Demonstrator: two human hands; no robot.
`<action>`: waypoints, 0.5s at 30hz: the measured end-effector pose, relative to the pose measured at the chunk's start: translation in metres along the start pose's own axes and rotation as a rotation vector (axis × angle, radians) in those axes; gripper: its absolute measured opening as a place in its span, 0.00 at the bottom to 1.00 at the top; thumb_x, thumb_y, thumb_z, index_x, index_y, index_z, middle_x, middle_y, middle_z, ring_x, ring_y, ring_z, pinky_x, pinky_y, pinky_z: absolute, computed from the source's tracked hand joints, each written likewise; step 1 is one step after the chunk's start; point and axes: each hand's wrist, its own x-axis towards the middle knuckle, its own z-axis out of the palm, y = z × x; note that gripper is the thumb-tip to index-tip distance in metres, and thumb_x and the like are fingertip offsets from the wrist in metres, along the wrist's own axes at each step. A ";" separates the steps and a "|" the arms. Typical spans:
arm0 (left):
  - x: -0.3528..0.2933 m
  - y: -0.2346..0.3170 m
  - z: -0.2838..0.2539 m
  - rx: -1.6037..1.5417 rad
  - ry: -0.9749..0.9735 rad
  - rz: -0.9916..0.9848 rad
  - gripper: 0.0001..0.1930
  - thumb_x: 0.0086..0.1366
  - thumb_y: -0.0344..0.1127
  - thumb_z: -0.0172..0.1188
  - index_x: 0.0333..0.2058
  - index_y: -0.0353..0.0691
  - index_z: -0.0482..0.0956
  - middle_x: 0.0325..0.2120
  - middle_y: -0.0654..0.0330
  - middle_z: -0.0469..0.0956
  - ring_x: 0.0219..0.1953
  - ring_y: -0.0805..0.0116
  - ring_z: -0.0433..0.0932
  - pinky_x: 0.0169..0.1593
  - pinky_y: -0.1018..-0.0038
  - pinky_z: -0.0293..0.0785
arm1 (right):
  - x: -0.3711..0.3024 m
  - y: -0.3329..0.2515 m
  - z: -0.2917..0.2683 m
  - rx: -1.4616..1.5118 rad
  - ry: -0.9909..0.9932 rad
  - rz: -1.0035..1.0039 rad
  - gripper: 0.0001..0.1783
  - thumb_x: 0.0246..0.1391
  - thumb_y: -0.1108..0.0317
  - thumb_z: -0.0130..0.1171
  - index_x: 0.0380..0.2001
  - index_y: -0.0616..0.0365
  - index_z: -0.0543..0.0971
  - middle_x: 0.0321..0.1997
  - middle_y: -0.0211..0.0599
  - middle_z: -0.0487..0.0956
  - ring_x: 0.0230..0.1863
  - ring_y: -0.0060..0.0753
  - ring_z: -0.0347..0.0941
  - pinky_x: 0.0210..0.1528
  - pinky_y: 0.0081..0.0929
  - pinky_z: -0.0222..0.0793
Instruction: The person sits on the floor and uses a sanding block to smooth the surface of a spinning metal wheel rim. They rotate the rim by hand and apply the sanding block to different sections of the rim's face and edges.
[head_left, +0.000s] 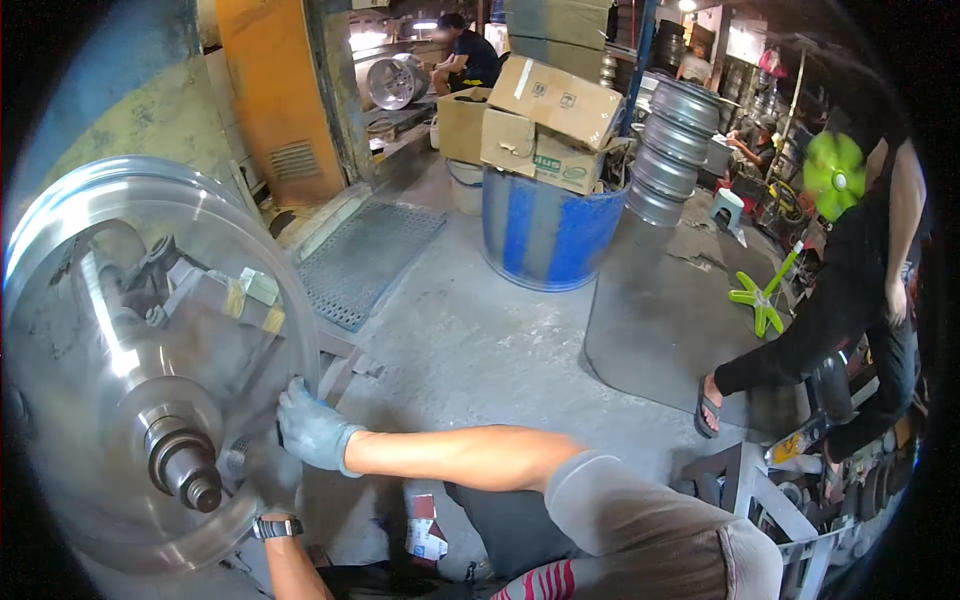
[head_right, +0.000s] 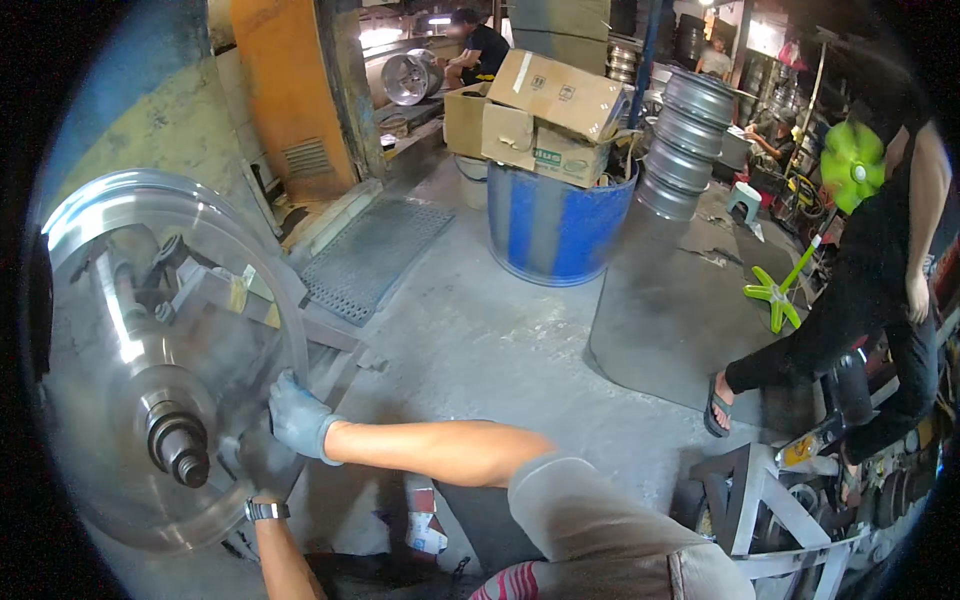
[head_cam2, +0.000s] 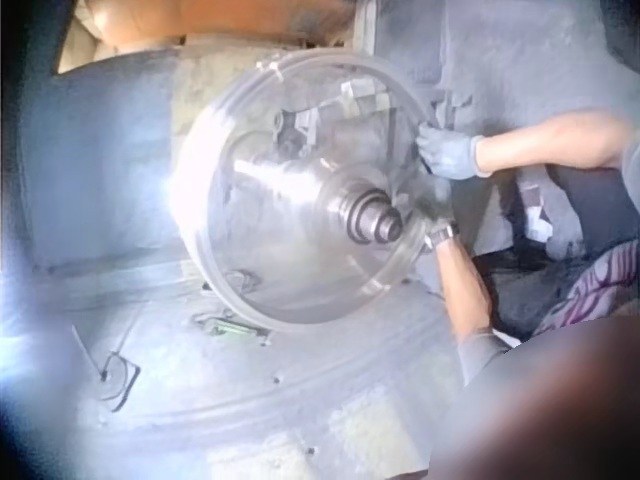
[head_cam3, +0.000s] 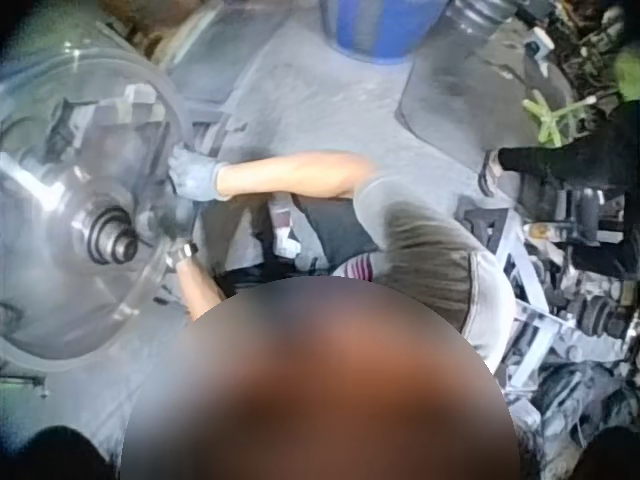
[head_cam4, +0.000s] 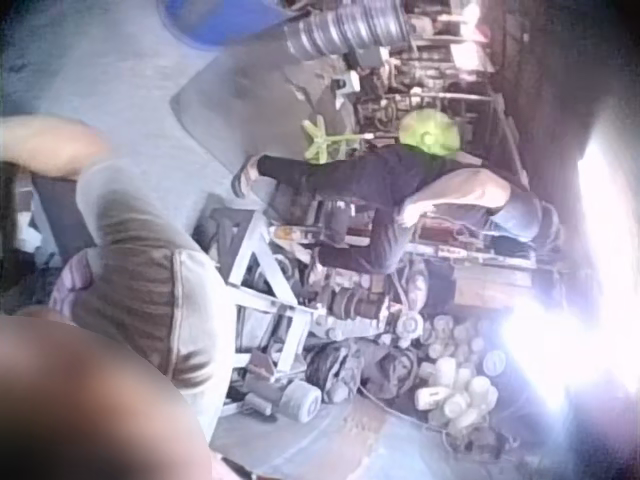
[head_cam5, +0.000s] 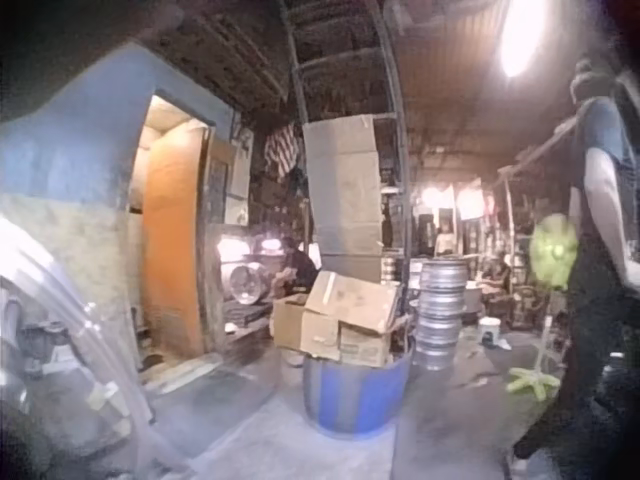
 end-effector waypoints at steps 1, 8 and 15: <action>-0.001 -0.006 -0.004 0.010 -0.015 0.014 0.08 0.59 0.36 0.64 0.31 0.37 0.84 0.29 0.47 0.82 0.34 0.46 0.83 0.39 0.52 0.77 | 0.002 0.001 0.000 0.076 0.009 0.009 0.13 0.56 0.61 0.60 0.33 0.54 0.90 0.37 0.39 0.85 0.47 0.46 0.76 0.61 0.55 0.67; 0.023 0.023 -0.037 -0.202 -0.082 -0.174 0.19 0.59 0.50 0.72 0.40 0.42 0.88 0.38 0.47 0.88 0.43 0.45 0.85 0.46 0.53 0.77 | -0.002 0.001 0.001 0.075 0.063 0.031 0.14 0.56 0.61 0.59 0.32 0.55 0.90 0.37 0.38 0.84 0.47 0.46 0.77 0.62 0.54 0.68; 0.020 0.025 -0.030 -0.094 -0.167 -0.213 0.12 0.63 0.39 0.63 0.40 0.36 0.84 0.36 0.42 0.85 0.39 0.39 0.84 0.43 0.49 0.78 | -0.007 0.009 0.004 0.149 0.070 0.046 0.13 0.55 0.61 0.60 0.33 0.56 0.90 0.38 0.40 0.84 0.47 0.47 0.77 0.64 0.54 0.67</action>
